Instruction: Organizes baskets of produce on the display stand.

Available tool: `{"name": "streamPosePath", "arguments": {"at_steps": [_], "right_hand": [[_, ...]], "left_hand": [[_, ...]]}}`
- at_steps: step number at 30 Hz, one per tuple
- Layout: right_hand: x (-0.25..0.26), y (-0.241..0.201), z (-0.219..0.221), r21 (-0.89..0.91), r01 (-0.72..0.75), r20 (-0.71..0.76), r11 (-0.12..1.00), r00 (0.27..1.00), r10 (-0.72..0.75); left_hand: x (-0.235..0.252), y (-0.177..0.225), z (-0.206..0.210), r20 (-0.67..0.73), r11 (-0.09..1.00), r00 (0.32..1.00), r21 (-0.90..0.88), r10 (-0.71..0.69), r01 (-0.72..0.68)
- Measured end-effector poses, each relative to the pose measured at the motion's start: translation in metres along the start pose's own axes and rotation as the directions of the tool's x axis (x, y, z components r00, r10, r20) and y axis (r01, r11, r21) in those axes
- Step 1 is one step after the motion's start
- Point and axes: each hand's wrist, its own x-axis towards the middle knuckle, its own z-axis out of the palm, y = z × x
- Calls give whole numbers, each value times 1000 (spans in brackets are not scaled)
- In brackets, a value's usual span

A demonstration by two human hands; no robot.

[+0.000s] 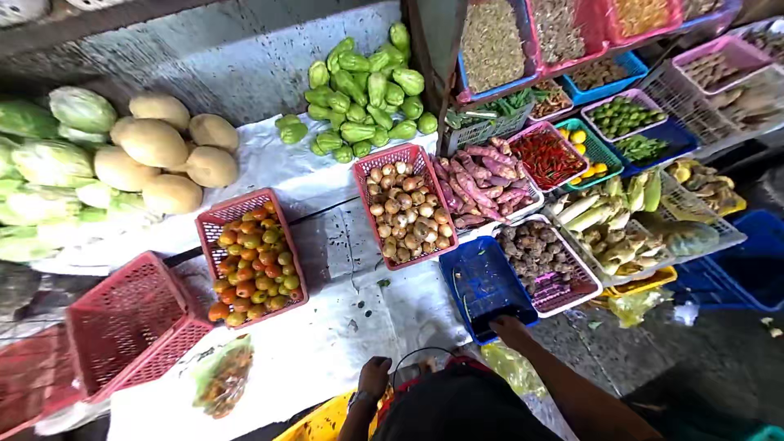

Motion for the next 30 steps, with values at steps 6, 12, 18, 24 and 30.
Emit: {"name": "streamPosePath", "arguments": {"at_steps": [6, 12, 18, 24, 30], "right_hand": [[120, -124, -50, -64, 235, -123, 970, 963, -241], [194, -212, -97, 93, 449, -550, 889, 768, -330], [256, -286, -158, -67, 505, -500, 861, 730, -466], [312, -337, -183, -304, 336, -370, 892, 821, -435], [332, -351, -194, -327, 249, -279, 912, 896, -345]], "left_hand": [[6, 16, 23, -19, 997, 998, 55, -58, 59], [68, 81, 17, -142, 998, 990, -57, 18, -26], [191, 191, -17, -341, 981, 935, -124, 101, -152], [278, 246, -31, -374, 993, 925, -60, 68, -98], [309, 231, -39, -331, 980, 939, -138, 93, -146]]}}
